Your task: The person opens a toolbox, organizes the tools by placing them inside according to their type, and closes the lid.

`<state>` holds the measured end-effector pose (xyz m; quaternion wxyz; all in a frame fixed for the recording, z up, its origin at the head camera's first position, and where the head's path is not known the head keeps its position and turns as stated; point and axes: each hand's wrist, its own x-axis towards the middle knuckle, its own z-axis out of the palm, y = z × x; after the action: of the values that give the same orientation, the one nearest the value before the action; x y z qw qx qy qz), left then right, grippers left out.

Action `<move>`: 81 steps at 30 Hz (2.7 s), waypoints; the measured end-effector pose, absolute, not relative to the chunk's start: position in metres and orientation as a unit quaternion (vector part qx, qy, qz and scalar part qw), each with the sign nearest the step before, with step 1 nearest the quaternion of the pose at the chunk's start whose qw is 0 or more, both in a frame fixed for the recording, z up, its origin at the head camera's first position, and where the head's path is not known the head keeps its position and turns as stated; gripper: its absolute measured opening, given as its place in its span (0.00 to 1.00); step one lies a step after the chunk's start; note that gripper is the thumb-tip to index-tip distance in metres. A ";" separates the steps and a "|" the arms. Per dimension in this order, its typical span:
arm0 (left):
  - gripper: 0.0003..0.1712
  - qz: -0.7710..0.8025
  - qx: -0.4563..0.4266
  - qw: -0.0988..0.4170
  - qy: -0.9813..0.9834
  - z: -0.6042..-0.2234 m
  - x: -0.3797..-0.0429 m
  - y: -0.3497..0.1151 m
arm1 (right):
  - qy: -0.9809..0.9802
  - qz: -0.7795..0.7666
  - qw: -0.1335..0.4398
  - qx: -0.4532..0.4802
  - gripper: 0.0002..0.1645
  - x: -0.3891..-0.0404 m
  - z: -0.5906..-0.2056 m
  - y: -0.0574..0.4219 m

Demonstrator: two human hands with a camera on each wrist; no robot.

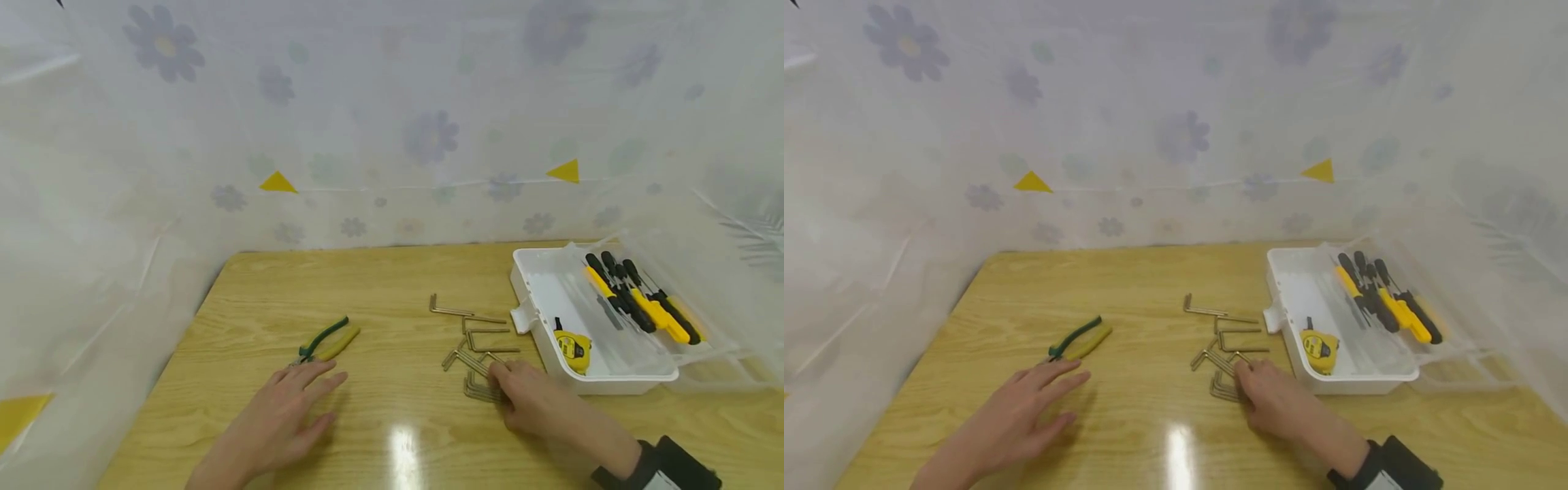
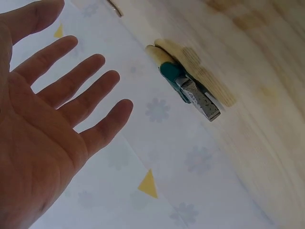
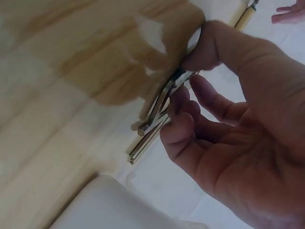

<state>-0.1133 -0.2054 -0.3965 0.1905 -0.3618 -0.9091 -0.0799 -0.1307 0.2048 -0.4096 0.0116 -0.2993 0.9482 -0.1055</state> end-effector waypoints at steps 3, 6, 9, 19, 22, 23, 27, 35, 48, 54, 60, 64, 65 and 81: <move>0.32 -0.082 -0.359 0.187 -0.911 -0.396 -0.112 -0.206 | 0.947 -0.127 0.040 -0.292 0.21 -0.131 -0.410 0.206; 0.32 -0.082 -0.357 0.185 -0.912 -0.396 -0.111 -0.206 | 0.945 -0.138 0.055 -0.290 0.20 -0.132 -0.409 0.207; 0.32 -0.079 -0.356 0.186 -0.912 -0.395 -0.111 -0.207 | 0.948 -0.135 0.049 -0.284 0.16 -0.132 -0.405 0.208; 0.31 -0.078 -0.353 0.187 -0.914 -0.397 -0.112 -0.208 | 0.925 -0.113 -0.133 -0.338 0.13 -0.132 -0.397 0.230; 0.31 -0.080 -0.351 0.182 -0.915 -0.397 -0.111 -0.208 | 0.887 -0.110 -0.235 -0.382 0.10 -0.134 -0.402 0.233; 0.31 -0.081 -0.351 0.181 -0.915 -0.397 -0.111 -0.208 | 0.879 -0.113 -0.253 -0.388 0.16 -0.134 -0.403 0.233; 0.32 -0.087 -0.352 0.184 -0.913 -0.397 -0.110 -0.208 | 0.864 -0.123 -0.283 -0.397 0.37 -0.134 -0.398 0.232; 0.33 -0.085 -0.352 0.190 -0.913 -0.398 -0.109 -0.210 | 0.894 -0.081 -0.231 -0.374 0.11 -0.132 -0.394 0.239; 0.34 -0.089 -0.346 0.191 -0.914 -0.403 -0.111 -0.218 | 0.876 -0.094 -0.251 -0.401 0.23 -0.134 -0.401 0.240; 0.33 -0.103 -0.346 0.152 -0.920 -0.402 -0.121 -0.218 | 0.829 -0.149 -0.405 -0.356 0.28 -0.142 -0.391 0.256; 0.32 -0.133 -0.376 0.076 -0.914 -0.398 -0.131 -0.197 | 0.844 -0.148 -0.465 -0.223 0.30 -0.142 -0.365 0.306; 0.32 -0.138 -0.414 0.044 -0.899 -0.399 -0.132 -0.176 | 0.865 -0.146 -0.465 -0.122 0.13 -0.138 -0.350 0.342; 0.32 -0.136 -0.424 0.037 -0.894 -0.399 -0.130 -0.171 | 0.872 -0.146 -0.460 -0.085 0.09 -0.136 -0.348 0.349; 0.27 -0.117 -0.484 0.049 -0.866 -0.394 -0.100 -0.144 | 0.929 -0.219 -0.282 0.101 0.10 -0.136 -0.339 0.427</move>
<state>-0.0996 -0.1440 -0.3939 0.0491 -0.4837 -0.8659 -0.1174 -0.1358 0.4269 -0.3390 -0.2825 0.1007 0.9285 -0.2189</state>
